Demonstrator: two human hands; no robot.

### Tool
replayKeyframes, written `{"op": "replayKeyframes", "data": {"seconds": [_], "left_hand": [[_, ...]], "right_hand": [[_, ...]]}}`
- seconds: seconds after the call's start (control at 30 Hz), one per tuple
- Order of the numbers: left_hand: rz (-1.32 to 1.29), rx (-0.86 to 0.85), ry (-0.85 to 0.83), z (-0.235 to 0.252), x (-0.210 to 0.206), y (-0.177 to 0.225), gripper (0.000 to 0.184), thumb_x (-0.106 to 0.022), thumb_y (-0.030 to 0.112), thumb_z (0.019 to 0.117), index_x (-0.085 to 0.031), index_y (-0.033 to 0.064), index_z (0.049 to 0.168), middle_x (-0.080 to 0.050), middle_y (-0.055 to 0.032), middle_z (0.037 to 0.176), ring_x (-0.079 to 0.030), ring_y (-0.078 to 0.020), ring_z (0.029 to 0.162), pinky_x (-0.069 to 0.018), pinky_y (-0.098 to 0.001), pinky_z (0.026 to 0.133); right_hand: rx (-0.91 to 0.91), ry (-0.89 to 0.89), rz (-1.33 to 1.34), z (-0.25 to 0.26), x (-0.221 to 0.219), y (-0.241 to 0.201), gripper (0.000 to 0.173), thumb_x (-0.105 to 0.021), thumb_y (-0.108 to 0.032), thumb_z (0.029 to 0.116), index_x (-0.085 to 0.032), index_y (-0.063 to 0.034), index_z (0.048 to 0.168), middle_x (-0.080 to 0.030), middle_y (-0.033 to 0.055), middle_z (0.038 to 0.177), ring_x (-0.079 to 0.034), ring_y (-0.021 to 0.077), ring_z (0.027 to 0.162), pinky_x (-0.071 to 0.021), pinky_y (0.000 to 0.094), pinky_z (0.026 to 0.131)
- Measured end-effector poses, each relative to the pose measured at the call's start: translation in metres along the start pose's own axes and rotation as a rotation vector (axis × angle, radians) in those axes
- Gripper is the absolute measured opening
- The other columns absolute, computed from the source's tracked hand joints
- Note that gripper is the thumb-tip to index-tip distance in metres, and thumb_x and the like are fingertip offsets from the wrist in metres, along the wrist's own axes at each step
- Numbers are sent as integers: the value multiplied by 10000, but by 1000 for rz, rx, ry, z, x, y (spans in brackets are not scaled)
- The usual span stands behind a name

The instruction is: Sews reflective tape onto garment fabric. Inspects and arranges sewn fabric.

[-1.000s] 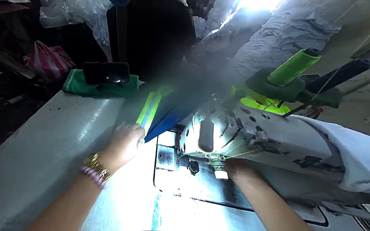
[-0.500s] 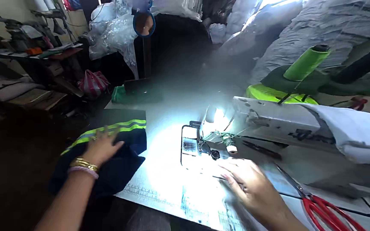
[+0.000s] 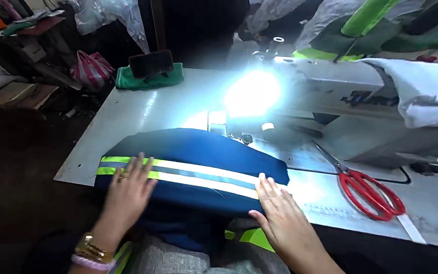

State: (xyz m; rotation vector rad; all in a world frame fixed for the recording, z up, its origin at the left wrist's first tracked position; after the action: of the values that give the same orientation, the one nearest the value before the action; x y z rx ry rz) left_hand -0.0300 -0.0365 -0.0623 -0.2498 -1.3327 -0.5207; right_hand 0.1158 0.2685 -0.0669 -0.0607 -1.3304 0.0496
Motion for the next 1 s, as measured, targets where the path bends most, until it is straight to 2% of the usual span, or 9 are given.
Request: {"op": "replayKeyframes", "data": {"seconds": [0.1, 0.23, 0.33, 0.47, 0.6, 0.77, 0.83, 0.9, 1.0], "left_hand": [[-36, 10, 32, -10, 8, -58, 670, -223, 513, 1079, -467, 98, 1546, -428, -127, 1606, -380, -327, 1500, -261, -686, 1173], [-85, -89, 121, -29, 11, -77, 678, -217, 536, 1082, -538, 110, 1500, -499, -71, 1564, -420, -281, 1482, -293, -616, 1196], [-151, -123, 252, -45, 18, -80, 517, -366, 446, 1084, -687, 140, 1350, -624, -77, 1437, -533, -308, 1393, -346, -623, 1160], [-215, -77, 357, -56, 29, -72, 327, -500, 252, 1047, -786, 105, 1109, -729, -108, 1224, -648, -322, 1233, -359, -637, 1136], [-155, -74, 328, -61, 67, -66, 311, -513, 272, 1028, -788, 131, 991, -750, -40, 1123, -646, -276, 1229, -311, -656, 1155], [-393, -47, 337, -103, 181, -91, 175, -611, 300, 994, -738, 198, 929, -732, 80, 1007, -639, -85, 1193, -253, -516, 1247], [-522, 0, 272, -122, 206, -107, 102, -644, 246, 955, -710, 209, 886, -721, 120, 949, -660, -44, 1128, -325, -433, 1238], [-374, 108, 246, -148, 202, -139, 92, -651, 147, 908, -716, 109, 855, -734, 26, 946, -696, -151, 1080, -414, -504, 1159], [-61, 388, 216, -197, 189, -184, 101, -639, -39, 916, -728, -19, 961, -700, -194, 1046, -651, -402, 1055, -434, -645, 1012]], "right_hand": [[23, 24, 12, -2, 4, 7, 830, -164, -591, 1067, -518, 41, 1471, -494, 197, 1547, -489, 356, 1429, -363, 546, 1179], [83, 156, 49, -10, 7, 9, 731, -232, -527, 1094, -596, 23, 1409, -585, 198, 1460, -545, 354, 1379, -398, 528, 1163], [102, 250, 96, -27, 11, 14, 526, -371, -385, 1102, -666, -21, 1339, -666, 161, 1364, -600, 326, 1324, -442, 496, 1135], [45, 330, 95, -42, 26, 14, 314, -504, -115, 993, -771, -110, 1158, -750, 76, 1206, -688, 270, 1187, -505, 482, 1067], [17, 216, 212, -20, 68, 21, 239, -570, -146, 965, -804, -133, 1010, -775, 64, 1059, -714, 281, 1009, -539, 523, 902], [263, -97, 602, 36, 171, -12, 155, -654, -59, 938, -760, 52, 953, -739, 207, 995, -662, 234, 972, -489, 364, 944], [382, -227, 760, 65, 177, -42, 196, -652, -128, 937, -763, 34, 946, -729, 121, 985, -647, 121, 984, -509, 270, 923], [452, -163, 651, 105, 145, -77, 177, -651, -246, 930, -780, -126, 920, -719, -42, 967, -666, 52, 951, -568, 270, 859], [497, -2, 504, 151, 82, -167, 69, -704, -36, 909, -771, -46, 901, -695, 143, 958, -684, 330, 842, -552, 571, 722]]}}
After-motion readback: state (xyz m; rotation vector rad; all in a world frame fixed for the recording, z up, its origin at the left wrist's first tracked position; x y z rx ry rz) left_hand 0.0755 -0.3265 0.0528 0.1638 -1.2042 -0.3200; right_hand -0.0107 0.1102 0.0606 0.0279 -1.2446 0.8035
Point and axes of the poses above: each hand's wrist, its own z-axis towards the middle knuckle, its own x-axis out of the back of the hand, y = z × x, the point moved 9 cm from there along z, towards the middle knuckle
